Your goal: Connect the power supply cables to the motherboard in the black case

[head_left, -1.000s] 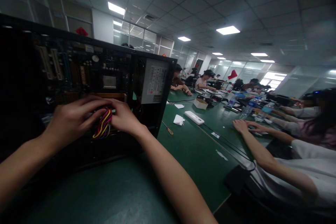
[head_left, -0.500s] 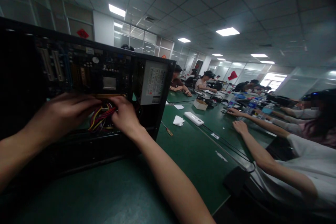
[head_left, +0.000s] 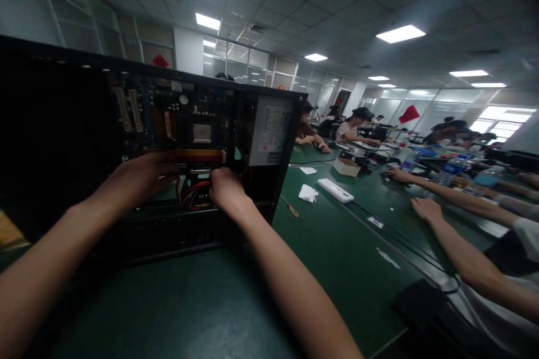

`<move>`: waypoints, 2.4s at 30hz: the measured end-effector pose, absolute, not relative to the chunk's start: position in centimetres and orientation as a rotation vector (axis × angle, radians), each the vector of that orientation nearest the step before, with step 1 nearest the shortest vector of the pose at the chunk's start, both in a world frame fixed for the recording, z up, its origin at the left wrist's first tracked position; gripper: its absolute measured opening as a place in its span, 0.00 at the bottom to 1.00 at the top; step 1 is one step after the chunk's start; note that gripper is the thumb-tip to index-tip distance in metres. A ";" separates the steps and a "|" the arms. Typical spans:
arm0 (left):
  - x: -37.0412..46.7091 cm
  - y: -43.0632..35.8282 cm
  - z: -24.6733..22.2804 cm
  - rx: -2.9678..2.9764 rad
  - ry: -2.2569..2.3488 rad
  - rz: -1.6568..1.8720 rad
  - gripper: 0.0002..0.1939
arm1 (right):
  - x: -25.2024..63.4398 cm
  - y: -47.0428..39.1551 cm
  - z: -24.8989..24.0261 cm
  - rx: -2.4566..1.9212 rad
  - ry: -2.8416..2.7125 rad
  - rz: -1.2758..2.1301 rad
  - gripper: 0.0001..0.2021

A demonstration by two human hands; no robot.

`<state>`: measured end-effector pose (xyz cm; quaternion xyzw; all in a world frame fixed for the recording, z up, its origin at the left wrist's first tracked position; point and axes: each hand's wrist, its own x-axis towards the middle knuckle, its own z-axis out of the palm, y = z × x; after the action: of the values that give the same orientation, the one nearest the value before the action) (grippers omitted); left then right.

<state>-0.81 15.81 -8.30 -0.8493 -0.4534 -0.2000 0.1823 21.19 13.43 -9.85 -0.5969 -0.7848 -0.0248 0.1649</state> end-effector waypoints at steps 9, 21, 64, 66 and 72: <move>0.3 16.4 -8.7 -2.580 -1.339 -0.656 0.19 | 21.0 13.4 -9.6 -1.654 -2.270 -0.011 0.13; 2.3 18.5 -8.7 -2.614 -1.308 -0.475 0.14 | 21.1 13.4 -9.8 -1.637 -2.215 -0.036 0.13; 2.7 17.4 -8.7 -2.488 -1.364 -0.396 0.09 | 21.1 14.0 -9.2 -1.585 -2.319 0.032 0.15; 2.9 17.2 -8.5 -2.458 -1.407 -0.346 0.10 | 21.1 14.2 -9.4 -1.567 -2.312 0.020 0.14; 3.0 16.9 -8.4 -2.423 -1.456 -0.277 0.10 | 21.2 14.3 -9.7 -1.481 -2.264 -0.078 0.14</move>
<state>3.03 16.91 -8.36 -0.8433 -0.5069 -0.0965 0.1499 21.21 14.35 -9.71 -0.5343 -0.8167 -0.0281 0.2161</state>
